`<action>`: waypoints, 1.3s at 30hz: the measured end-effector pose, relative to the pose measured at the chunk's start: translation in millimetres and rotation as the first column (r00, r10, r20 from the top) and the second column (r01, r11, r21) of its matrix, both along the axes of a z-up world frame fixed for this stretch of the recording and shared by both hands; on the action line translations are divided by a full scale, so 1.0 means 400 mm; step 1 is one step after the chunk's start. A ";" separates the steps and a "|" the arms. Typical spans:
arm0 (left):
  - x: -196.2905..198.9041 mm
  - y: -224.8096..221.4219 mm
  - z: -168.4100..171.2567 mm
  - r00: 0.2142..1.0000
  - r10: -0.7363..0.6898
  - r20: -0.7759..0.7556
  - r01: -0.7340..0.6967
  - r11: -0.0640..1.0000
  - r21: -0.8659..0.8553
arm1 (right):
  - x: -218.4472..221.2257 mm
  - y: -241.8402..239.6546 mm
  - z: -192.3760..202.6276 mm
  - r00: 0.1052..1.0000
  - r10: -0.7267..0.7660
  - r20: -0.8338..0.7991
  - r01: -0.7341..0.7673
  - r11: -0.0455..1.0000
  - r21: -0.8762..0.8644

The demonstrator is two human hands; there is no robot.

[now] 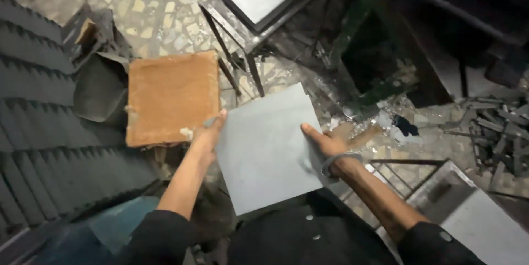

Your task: Picking up square metal plates from stacks and placing them onto a production surface or machine.

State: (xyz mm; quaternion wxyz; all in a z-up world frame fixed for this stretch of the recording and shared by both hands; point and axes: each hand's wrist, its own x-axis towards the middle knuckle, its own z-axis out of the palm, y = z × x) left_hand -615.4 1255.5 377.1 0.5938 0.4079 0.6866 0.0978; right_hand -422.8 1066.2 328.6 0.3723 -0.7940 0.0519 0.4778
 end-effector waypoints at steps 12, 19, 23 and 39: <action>0.094 0.356 -0.019 0.985 0.130 0.115 -0.127 0.991 -0.041 | 0.165 0.393 -0.022 0.974 0.135 0.184 -0.124 0.990 -0.071; 0.320 0.564 -0.033 0.998 0.058 -0.001 -0.058 0.997 -0.052 | 0.424 0.657 -0.060 0.947 0.244 0.208 -0.219 0.966 -0.137; 0.526 0.719 -0.086 0.981 0.194 0.002 -0.194 0.981 0.001 | 0.596 0.835 -0.038 0.920 0.333 0.207 -0.295 0.936 -0.192; 0.845 1.161 -0.039 0.993 0.099 -0.057 -0.104 0.989 -0.102 | 1.032 1.315 -0.039 0.813 0.495 0.306 -0.428 0.865 -0.262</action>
